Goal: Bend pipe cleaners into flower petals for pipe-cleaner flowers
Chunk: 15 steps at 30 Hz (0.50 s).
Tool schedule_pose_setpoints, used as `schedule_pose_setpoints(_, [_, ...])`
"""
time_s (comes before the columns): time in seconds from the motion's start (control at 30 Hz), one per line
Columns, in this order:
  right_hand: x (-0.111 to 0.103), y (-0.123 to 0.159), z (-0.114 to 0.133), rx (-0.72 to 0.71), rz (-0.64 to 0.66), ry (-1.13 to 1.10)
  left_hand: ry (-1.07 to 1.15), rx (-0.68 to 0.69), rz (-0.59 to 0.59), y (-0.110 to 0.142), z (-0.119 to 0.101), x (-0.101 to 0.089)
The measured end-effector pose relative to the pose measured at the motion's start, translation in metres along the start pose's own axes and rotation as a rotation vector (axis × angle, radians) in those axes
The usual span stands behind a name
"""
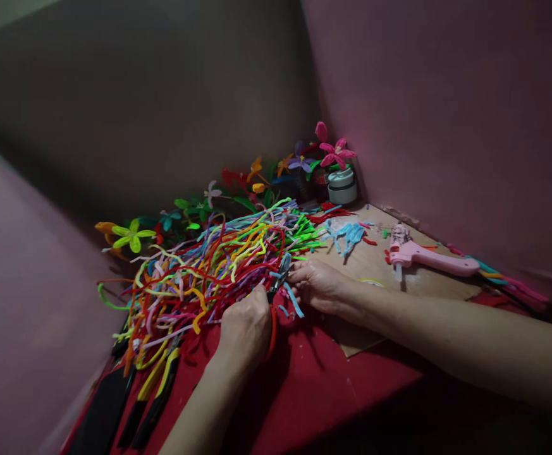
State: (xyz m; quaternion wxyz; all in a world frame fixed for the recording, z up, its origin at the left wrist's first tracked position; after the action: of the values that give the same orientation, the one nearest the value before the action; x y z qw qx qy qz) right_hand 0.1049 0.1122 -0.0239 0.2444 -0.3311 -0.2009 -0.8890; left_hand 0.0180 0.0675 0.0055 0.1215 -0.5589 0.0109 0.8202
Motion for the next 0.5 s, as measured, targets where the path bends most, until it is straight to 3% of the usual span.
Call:
schedule_pose_setpoints(0.27, [-0.008,-0.008,-0.012,0.036,-0.018,0.031,0.04,-0.017,0.153,0.007,0.003,0.008])
schedule_pose_setpoints(0.5, [-0.014,-0.01,-0.008,0.043,-0.058,0.008,0.086,-0.145,0.22,0.013,0.03,0.005])
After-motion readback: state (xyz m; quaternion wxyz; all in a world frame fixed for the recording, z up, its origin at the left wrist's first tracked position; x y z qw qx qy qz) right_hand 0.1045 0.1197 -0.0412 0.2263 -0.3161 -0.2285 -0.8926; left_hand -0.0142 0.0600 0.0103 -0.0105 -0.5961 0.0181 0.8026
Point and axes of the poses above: each hand's wrist, its own y-axis away from the middle knuckle, its own x-axis out of the palm, z = x × y, the point moved 7 cm from there along -y, towards the middle knuckle, and after that the axes turned 4 degrees about -z, right-handed, at the moved point
